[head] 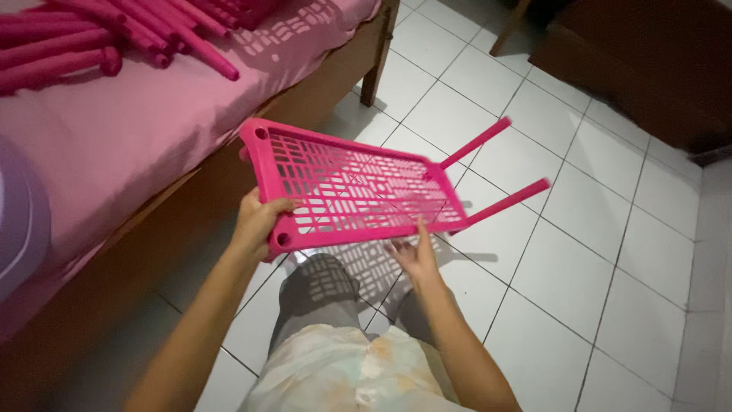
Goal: The person assembles pink plastic stools by inserting cylindrical legs into the corners of rectangular trays. They repeatedly pick up trays and legs, insert the legs, and stack completed units on the floor.
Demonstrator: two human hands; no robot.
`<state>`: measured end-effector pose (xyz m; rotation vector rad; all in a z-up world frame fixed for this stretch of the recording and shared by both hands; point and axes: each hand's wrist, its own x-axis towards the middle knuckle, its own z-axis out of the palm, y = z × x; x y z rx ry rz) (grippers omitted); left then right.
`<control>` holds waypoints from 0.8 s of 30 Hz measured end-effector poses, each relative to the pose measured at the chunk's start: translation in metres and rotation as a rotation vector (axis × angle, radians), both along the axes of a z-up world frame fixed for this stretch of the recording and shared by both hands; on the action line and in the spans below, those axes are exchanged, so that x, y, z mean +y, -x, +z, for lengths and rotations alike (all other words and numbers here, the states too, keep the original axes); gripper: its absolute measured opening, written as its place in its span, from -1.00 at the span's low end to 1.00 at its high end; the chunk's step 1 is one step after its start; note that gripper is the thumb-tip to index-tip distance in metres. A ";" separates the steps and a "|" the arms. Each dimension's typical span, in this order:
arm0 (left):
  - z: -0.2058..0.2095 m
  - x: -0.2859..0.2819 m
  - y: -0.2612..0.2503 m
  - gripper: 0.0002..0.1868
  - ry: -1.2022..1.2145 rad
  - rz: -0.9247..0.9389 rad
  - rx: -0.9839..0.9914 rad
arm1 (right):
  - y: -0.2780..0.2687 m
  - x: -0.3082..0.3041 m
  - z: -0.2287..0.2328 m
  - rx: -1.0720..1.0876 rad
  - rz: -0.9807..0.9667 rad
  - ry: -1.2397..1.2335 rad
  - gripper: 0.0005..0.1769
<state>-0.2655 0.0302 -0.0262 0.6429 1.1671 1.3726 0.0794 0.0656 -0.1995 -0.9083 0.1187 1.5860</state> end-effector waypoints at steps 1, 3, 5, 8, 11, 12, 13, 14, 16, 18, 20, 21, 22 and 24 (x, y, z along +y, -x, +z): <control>-0.006 0.001 -0.005 -0.61 -0.005 -0.004 -0.038 | -0.001 0.011 0.003 0.306 0.032 -0.031 -0.20; -0.019 0.001 -0.013 -0.59 -0.028 -0.001 -0.085 | -0.008 0.029 0.005 0.310 0.012 -0.136 -0.22; -0.031 -0.004 -0.016 -0.55 -0.049 0.005 -0.122 | -0.015 0.043 -0.001 0.249 0.027 -0.240 -0.32; -0.051 -0.010 -0.018 -0.43 -0.059 0.006 -0.126 | -0.034 0.073 -0.011 0.154 0.074 -0.355 -0.44; -0.071 -0.011 -0.017 -0.26 0.029 -0.038 0.032 | -0.055 0.084 -0.022 0.196 0.070 -0.370 -0.36; -0.077 -0.011 -0.017 -0.16 0.078 -0.060 0.133 | -0.062 0.087 -0.021 0.167 0.085 -0.378 -0.29; -0.082 -0.010 -0.016 -0.05 0.127 -0.080 0.233 | -0.069 0.088 -0.019 0.137 0.100 -0.386 -0.23; -0.088 -0.008 -0.015 0.12 0.165 -0.115 0.328 | -0.076 0.090 -0.016 0.109 0.086 -0.377 -0.18; -0.098 -0.002 -0.015 0.47 0.234 -0.183 0.522 | -0.092 0.092 -0.009 0.054 0.054 -0.366 -0.09; -0.103 0.011 -0.019 0.44 0.076 -0.168 0.779 | -0.111 0.096 0.001 0.032 0.086 -0.430 -0.05; -0.102 0.028 -0.029 0.39 -0.084 -0.150 0.921 | -0.129 0.101 0.011 -0.011 0.095 -0.427 -0.02; -0.099 0.038 -0.035 0.35 -0.163 -0.143 0.935 | -0.137 0.104 0.015 -0.040 0.087 -0.392 -0.01; -0.094 0.045 -0.042 0.31 -0.240 -0.134 0.947 | -0.147 0.106 0.019 -0.070 0.081 -0.354 0.00; -0.077 0.061 -0.055 0.28 -0.273 -0.185 0.986 | -0.163 0.111 0.027 -0.111 0.121 -0.354 -0.02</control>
